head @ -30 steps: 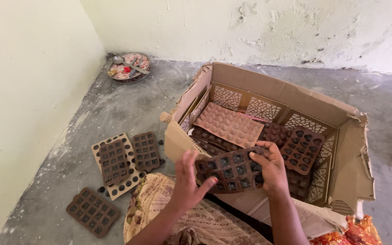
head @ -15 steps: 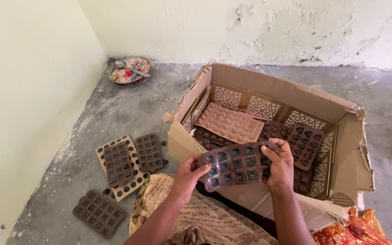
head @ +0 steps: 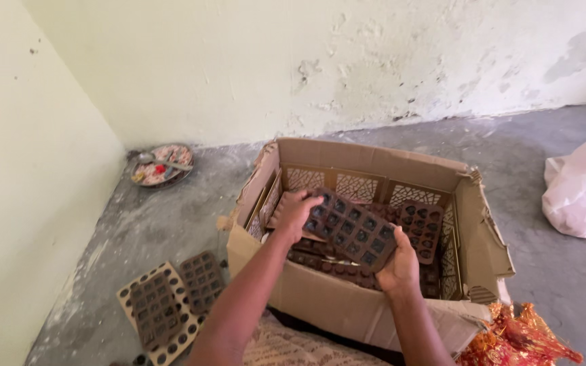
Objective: The person sits on the floor and sorts small, dark, circular items from flexible pink and rigid brown trays into a cardboard box. They repeatedly pick up trays, remove the items by hand, and place the empty trays into the box.
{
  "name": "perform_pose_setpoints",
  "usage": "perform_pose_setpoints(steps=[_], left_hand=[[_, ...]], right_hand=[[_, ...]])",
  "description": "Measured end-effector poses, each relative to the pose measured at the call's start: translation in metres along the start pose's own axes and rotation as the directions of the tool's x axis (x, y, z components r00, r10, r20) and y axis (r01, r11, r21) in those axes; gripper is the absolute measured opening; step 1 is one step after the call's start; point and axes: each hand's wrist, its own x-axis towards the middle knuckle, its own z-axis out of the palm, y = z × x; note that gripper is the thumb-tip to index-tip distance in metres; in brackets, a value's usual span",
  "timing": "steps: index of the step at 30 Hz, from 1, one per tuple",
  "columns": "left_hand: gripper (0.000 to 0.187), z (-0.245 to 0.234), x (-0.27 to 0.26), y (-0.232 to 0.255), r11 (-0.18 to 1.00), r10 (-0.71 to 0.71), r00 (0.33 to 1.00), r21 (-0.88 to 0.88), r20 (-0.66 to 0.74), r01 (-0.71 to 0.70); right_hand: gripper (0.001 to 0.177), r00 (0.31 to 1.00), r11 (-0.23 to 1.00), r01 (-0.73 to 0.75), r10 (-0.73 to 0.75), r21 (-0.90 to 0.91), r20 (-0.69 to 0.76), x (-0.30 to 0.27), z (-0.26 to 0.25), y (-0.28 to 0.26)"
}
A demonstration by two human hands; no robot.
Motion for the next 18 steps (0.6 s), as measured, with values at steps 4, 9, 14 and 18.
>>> perform_pose_setpoints(steps=[4, 9, 14, 18], left_hand=[[0.015, -0.007, 0.021, -0.035, 0.968, -0.069, 0.997, -0.240, 0.025, 0.073], [0.027, -0.010, 0.009, -0.034, 0.963, -0.119, 0.988, -0.233, 0.098, 0.139], [0.050, 0.000, -0.020, -0.002, 0.961, -0.275, 0.958, 0.021, 0.082, 0.274], [0.046, -0.003, -0.020, -0.012, 0.973, -0.227, 0.967, -0.019, 0.118, 0.230]], right_hand=[[0.028, 0.997, 0.995, -0.016, 0.008, -0.094, -0.081, -0.006, 0.014, -0.004], [0.026, 0.993, 0.961, -0.032, -0.002, -0.274, -0.122, -0.015, 0.034, -0.004], [0.027, 0.993, 0.943, 0.085, -0.107, -0.321, -0.052, -0.018, 0.026, 0.002], [0.029, 0.982, 0.923, 0.178, -0.190, -0.342, -0.002, -0.021, 0.018, 0.006]])
